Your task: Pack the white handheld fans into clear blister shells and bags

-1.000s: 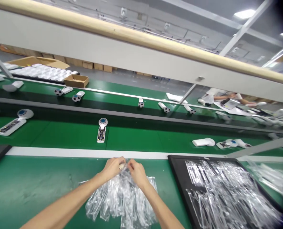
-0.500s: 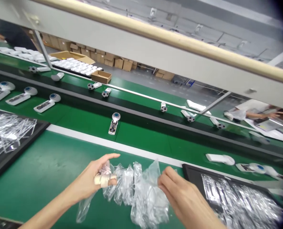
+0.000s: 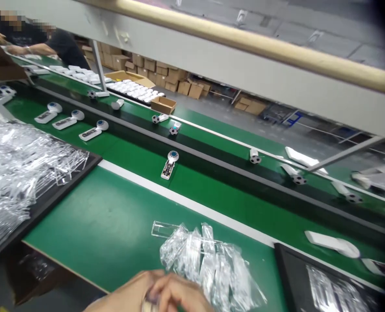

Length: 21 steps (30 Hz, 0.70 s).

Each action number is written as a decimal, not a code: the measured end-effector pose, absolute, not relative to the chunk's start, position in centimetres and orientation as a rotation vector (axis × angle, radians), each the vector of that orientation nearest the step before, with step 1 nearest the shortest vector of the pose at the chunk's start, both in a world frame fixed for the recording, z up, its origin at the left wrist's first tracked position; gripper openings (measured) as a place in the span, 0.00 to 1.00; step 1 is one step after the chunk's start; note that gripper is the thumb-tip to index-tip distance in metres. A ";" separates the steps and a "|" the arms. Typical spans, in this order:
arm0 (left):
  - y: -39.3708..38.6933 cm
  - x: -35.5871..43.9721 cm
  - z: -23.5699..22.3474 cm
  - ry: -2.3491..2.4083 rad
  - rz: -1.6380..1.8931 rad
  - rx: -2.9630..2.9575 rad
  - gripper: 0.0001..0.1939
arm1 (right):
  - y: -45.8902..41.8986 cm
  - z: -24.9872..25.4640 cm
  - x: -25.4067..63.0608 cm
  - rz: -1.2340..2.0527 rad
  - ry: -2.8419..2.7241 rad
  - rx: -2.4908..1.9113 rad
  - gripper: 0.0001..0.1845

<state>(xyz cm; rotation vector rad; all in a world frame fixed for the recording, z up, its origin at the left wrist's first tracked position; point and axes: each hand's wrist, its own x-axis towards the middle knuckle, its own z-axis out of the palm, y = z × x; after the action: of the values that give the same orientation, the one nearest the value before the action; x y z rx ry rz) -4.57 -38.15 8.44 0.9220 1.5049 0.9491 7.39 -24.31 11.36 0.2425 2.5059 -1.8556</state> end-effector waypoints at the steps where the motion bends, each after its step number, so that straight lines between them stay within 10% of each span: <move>1: -38.8 -4.5 7.6 1.543 0.975 0.807 0.12 | -23.5 10.3 6.9 -1.743 2.570 0.411 0.11; 7: -38.3 -5.2 5.8 1.625 1.057 0.636 0.10 | -15.5 3.3 4.9 -0.625 2.636 1.019 0.16; 13: -33.0 -4.7 3.7 1.916 0.465 1.140 0.27 | -15.1 0.4 4.4 -0.564 2.576 0.949 0.05; 21: -32.7 -4.4 0.0 1.986 0.370 1.249 0.21 | -14.9 0.5 3.4 -0.776 2.544 0.997 0.07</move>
<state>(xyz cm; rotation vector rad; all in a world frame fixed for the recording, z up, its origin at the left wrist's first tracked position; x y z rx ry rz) -4.43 -32.72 0.04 1.2493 1.9865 0.3704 3.40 -14.86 0.47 0.9970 2.5440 -0.7763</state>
